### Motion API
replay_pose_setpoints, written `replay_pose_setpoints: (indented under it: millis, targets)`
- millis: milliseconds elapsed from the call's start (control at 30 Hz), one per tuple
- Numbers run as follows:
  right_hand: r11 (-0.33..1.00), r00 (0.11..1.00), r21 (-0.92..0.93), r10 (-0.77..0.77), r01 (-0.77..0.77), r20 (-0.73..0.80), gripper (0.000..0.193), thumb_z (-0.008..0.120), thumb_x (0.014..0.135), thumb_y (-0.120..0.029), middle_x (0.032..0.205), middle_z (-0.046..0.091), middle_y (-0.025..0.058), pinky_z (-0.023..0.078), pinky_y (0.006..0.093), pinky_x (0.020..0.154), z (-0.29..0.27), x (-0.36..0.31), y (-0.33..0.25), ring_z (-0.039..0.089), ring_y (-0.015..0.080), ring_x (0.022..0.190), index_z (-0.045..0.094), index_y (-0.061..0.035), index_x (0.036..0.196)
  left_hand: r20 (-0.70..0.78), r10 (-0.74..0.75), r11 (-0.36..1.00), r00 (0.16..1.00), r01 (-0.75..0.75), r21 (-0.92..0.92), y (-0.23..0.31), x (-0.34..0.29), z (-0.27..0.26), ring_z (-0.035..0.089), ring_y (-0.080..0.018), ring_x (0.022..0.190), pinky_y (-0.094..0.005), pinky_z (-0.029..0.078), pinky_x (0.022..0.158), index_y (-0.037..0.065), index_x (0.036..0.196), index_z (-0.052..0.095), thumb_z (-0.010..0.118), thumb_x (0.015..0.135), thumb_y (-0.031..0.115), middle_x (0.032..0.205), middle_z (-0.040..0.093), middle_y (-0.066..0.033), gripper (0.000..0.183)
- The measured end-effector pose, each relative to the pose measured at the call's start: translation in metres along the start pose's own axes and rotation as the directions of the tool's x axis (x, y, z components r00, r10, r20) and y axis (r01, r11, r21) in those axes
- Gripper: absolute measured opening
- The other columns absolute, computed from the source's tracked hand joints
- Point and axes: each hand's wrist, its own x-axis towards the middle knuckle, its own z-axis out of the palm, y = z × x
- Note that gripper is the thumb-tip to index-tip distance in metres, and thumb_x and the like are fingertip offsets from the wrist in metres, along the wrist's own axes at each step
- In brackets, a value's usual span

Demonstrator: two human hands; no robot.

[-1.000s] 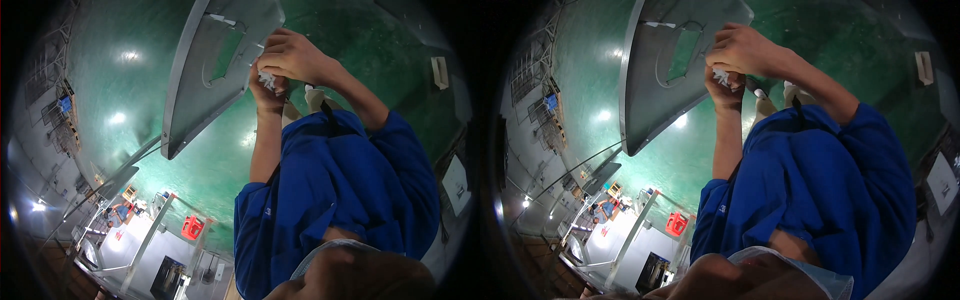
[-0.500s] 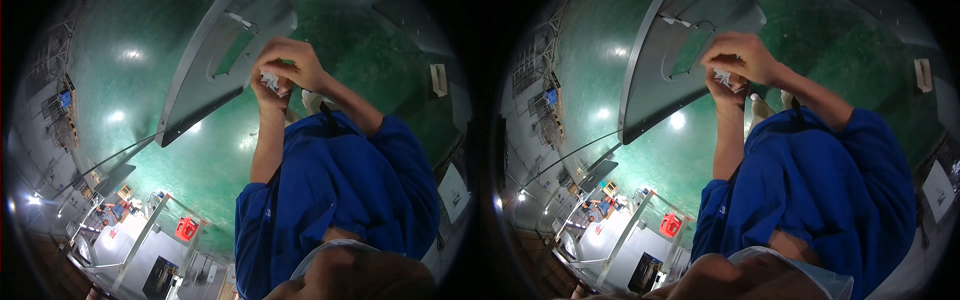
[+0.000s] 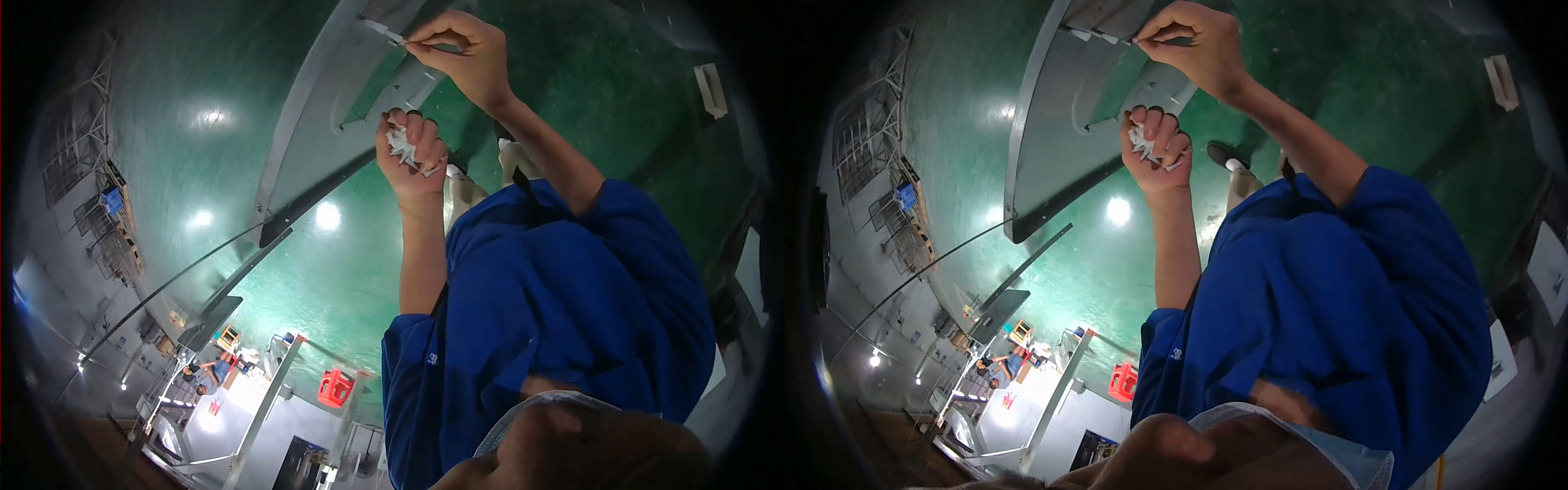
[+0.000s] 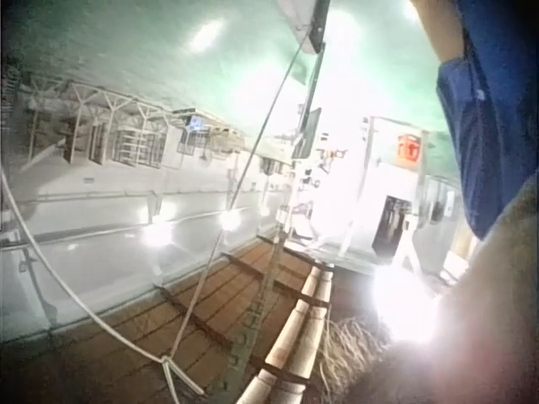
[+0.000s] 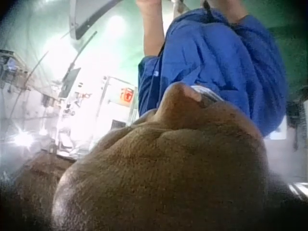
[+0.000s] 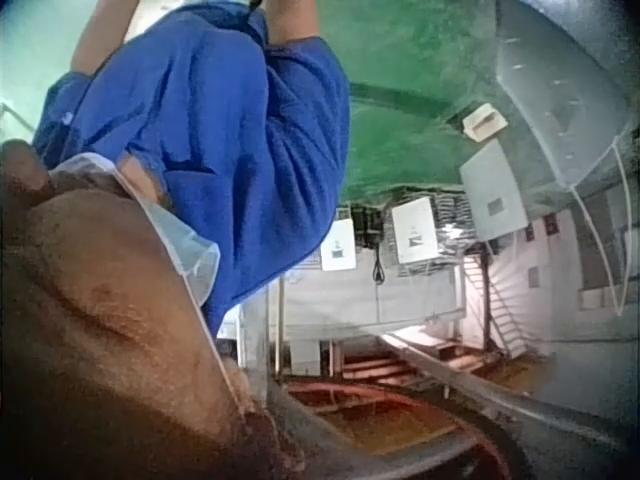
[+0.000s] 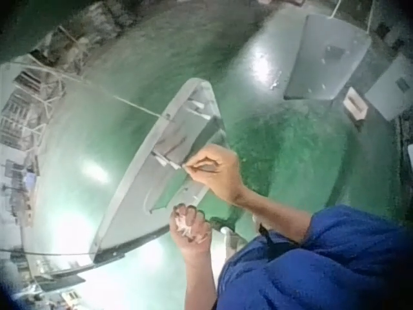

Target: The person places precise marks on various metal plates hanging from a rack, using a white marker.

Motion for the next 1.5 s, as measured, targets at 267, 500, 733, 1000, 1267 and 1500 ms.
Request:
replay_pose_setpoints:
  millis: [267, 500, 733, 1000, 1267, 1500]
  targets:
    - [0.923, 0.962, -0.319, -0.256, 0.214, -0.094, 0.012, 0.069, 0.064, 0.005, 0.067, 0.060, 0.0079, 0.044, 0.0238, 0.052, 0.011, -0.013, 0.026, 0.058, 0.0150, 0.059, 0.061, -0.0012, 0.069, -0.102, 0.002, 0.999, 0.995, 0.004, 0.052, 0.027, -0.004, -0.036, 0.030, -0.0094, 0.043, -0.0195, 0.021, 0.029, 0.005, 0.081, 0.052, 0.037, 0.093, 0.026, 0.061, 0.039, -0.0032, 0.029]
    - [0.898, 0.926, -0.322, -0.355, 0.299, -0.129, 0.011, 0.068, 0.065, 0.003, 0.065, 0.059, 0.0081, 0.043, 0.0251, 0.051, 0.032, -0.023, 0.060, 0.057, 0.0174, 0.057, 0.059, -0.0020, 0.068, -0.055, -0.020, 0.993, 0.998, 0.026, 0.112, 0.055, -0.010, -0.062, 0.033, -0.0091, 0.046, -0.0186, 0.024, 0.030, 0.005, 0.081, 0.053, 0.038, 0.092, 0.023, 0.062, 0.040, -0.0026, 0.026]
    - [0.869, 0.893, -0.359, -0.419, 0.341, -0.164, 0.012, 0.068, 0.064, 0.004, 0.066, 0.059, 0.0077, 0.043, 0.0250, 0.049, 0.053, -0.026, 0.071, 0.056, 0.0174, 0.056, 0.060, -0.0029, 0.069, -0.059, -0.010, 0.992, 0.998, 0.017, 0.123, 0.083, -0.017, -0.068, 0.033, -0.0089, 0.047, -0.0184, 0.024, 0.030, 0.005, 0.081, 0.053, 0.040, 0.091, 0.022, 0.063, 0.040, -0.0025, 0.023]
    - [0.846, 0.880, -0.376, -0.455, 0.378, -0.137, 0.010, 0.070, 0.067, 0.001, 0.071, 0.062, 0.0073, 0.045, 0.0233, 0.051, 0.057, -0.020, 0.092, 0.059, 0.0152, 0.057, 0.062, -0.0025, 0.072, -0.096, -0.035, 0.996, 0.995, 0.043, 0.080, 0.099, -0.026, -0.067, 0.031, -0.0093, 0.045, -0.0190, 0.022, 0.030, 0.006, 0.082, 0.053, 0.039, 0.092, 0.026, 0.064, 0.039, -0.0032, 0.027]
    - [0.820, 0.958, -0.498, -0.265, 0.283, 0.107, 0.019, 0.073, 0.071, -0.006, 0.080, 0.063, 0.0060, 0.047, 0.0233, 0.062, 0.035, -0.036, 0.028, 0.060, 0.0107, 0.071, 0.061, -0.0004, 0.084, -0.011, -0.112, 0.992, 0.994, 0.111, -0.064, 0.089, -0.033, -0.045, 0.033, -0.0094, 0.046, -0.0206, 0.023, 0.031, 0.007, 0.081, 0.053, 0.039, 0.092, 0.027, 0.065, 0.040, -0.0026, 0.026]
    - [0.803, 0.706, -0.262, -0.255, 0.535, 0.661, 0.025, 0.065, 0.063, -0.005, 0.080, 0.058, 0.0074, 0.048, 0.0339, 0.064, 0.047, -0.084, -0.055, 0.058, 0.0230, 0.074, 0.062, -0.0039, 0.087, -0.093, 0.055, 0.993, 0.994, -0.064, -0.098, 0.053, -0.034, -0.003, 0.037, -0.0094, 0.054, -0.0222, 0.033, 0.046, 0.008, 0.080, 0.052, 0.042, 0.090, 0.023, 0.067, 0.040, -0.0004, 0.020]
